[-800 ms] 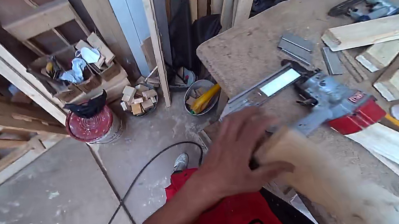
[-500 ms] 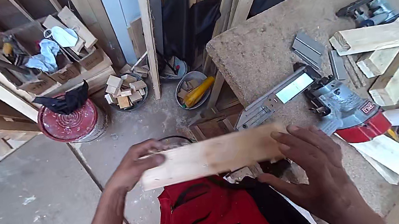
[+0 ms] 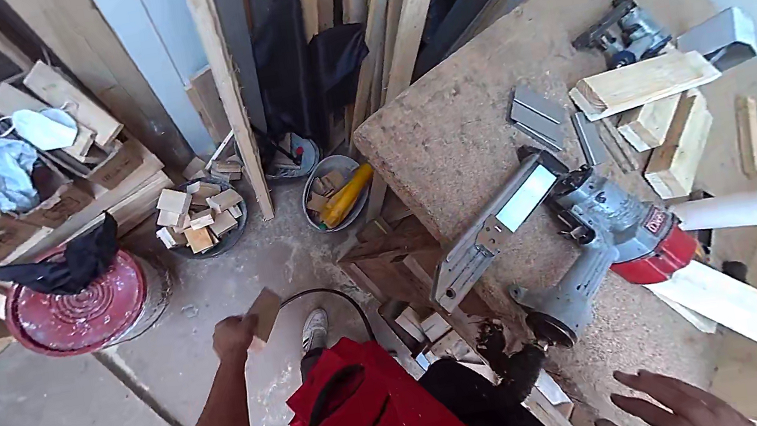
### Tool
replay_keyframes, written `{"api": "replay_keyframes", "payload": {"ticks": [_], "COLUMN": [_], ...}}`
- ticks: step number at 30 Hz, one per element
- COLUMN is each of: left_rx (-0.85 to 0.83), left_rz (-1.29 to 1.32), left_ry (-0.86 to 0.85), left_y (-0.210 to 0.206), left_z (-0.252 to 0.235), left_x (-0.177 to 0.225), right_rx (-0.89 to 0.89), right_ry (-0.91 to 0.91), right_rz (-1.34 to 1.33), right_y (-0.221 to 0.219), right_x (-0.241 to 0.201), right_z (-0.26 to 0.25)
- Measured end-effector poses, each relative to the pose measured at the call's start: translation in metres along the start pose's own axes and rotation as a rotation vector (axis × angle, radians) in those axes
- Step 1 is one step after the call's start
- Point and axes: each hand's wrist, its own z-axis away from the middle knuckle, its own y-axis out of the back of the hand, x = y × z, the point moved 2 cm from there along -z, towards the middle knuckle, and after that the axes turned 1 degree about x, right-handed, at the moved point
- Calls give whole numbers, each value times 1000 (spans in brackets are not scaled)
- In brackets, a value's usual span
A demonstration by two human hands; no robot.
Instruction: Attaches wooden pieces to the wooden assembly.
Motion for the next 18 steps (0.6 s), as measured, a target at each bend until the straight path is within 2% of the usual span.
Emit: {"api": "replay_keyframes", "payload": {"ticks": [3, 5, 7, 9, 12, 14, 16, 18], "left_rx": [-62, -115, -137, -126, -65, -108, -151, -174], "left_rz": [75, 104, 62, 79, 258, 456, 573, 587], "left_ry": [-214, -297, -292, -266, -300, -322, -354, -461], "left_y": [-3, -5, -10, -13, -12, -9, 0, 12], "left_z": [3, 6, 4, 3, 5, 25, 62, 103], "left_x": [108, 175, 225, 258, 281, 281, 266, 233], "right_rx": [-52, -89, -133, -164, -141, -107, -80, -101], "right_ry": [-155, -246, -292, -327, -360, -357, -324, -315], "right_rz": [35, 24, 26, 21, 1, -16, -102, -221], "right_y": [0, -1, -3, -4, -9, -10, -11, -20], "right_x": [3, 0, -1, 0, -1, -2, -4, -7], "right_z": [17, 25, 36, 50, 65, 73, 79, 78]}}
